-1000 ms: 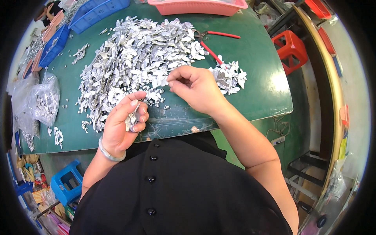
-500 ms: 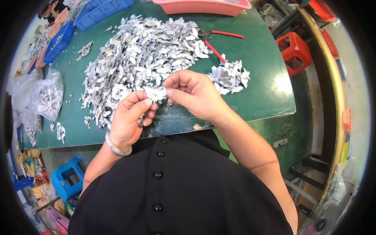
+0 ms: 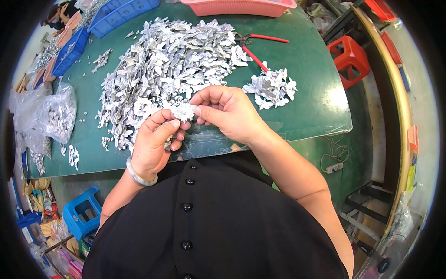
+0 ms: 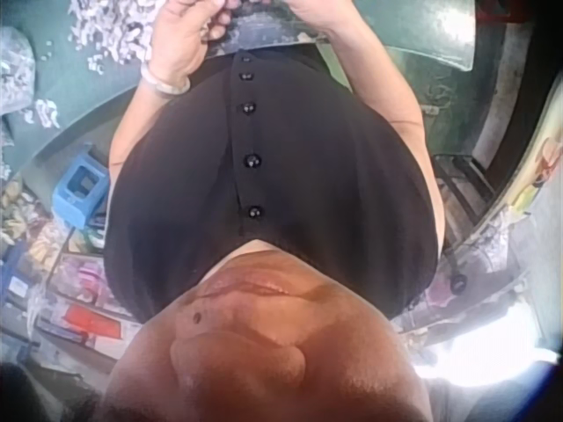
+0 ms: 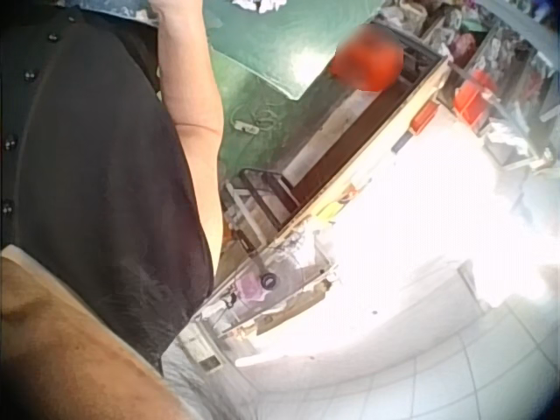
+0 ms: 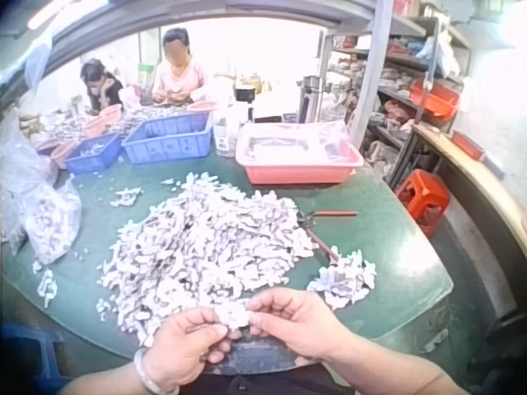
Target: The person assembles small metal butterfly-shaped components by hand, picking pieces from a pile and joining them one by one.
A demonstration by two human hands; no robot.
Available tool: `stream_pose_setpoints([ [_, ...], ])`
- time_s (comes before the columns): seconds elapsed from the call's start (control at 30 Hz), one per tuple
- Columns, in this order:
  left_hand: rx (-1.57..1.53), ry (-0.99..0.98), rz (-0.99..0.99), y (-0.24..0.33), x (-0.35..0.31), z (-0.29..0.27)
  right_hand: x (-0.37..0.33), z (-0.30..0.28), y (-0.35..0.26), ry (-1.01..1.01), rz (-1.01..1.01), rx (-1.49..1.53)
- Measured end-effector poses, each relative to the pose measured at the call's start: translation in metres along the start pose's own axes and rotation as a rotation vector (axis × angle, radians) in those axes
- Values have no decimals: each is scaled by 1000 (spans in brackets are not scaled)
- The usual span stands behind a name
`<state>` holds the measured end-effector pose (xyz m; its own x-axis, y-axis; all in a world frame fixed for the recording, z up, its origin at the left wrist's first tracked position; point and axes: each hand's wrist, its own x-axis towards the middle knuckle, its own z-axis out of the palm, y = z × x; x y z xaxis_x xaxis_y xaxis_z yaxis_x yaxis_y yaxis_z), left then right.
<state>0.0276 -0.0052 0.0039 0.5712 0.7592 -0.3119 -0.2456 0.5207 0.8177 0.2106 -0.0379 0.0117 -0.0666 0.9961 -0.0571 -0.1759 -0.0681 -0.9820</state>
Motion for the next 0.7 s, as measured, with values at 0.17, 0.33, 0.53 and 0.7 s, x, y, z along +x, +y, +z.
stream_pose_setpoints([
  [0.17, -213, -24, -97, 7, -2, 1, -4, 2, 6, 50, -144, -132],
  [0.33, -274, -33, -113, 4, -1, -1, -2, 3, 8, 24, -682, -612],
  [0.53, -111, -7, 26, 2, -2, -1, -7, 7, 9, 30, -627, -665],
  [0.7, -25, 7, 96, 1, -4, -1, -5, 8, 13, 18, -574, -546],
])
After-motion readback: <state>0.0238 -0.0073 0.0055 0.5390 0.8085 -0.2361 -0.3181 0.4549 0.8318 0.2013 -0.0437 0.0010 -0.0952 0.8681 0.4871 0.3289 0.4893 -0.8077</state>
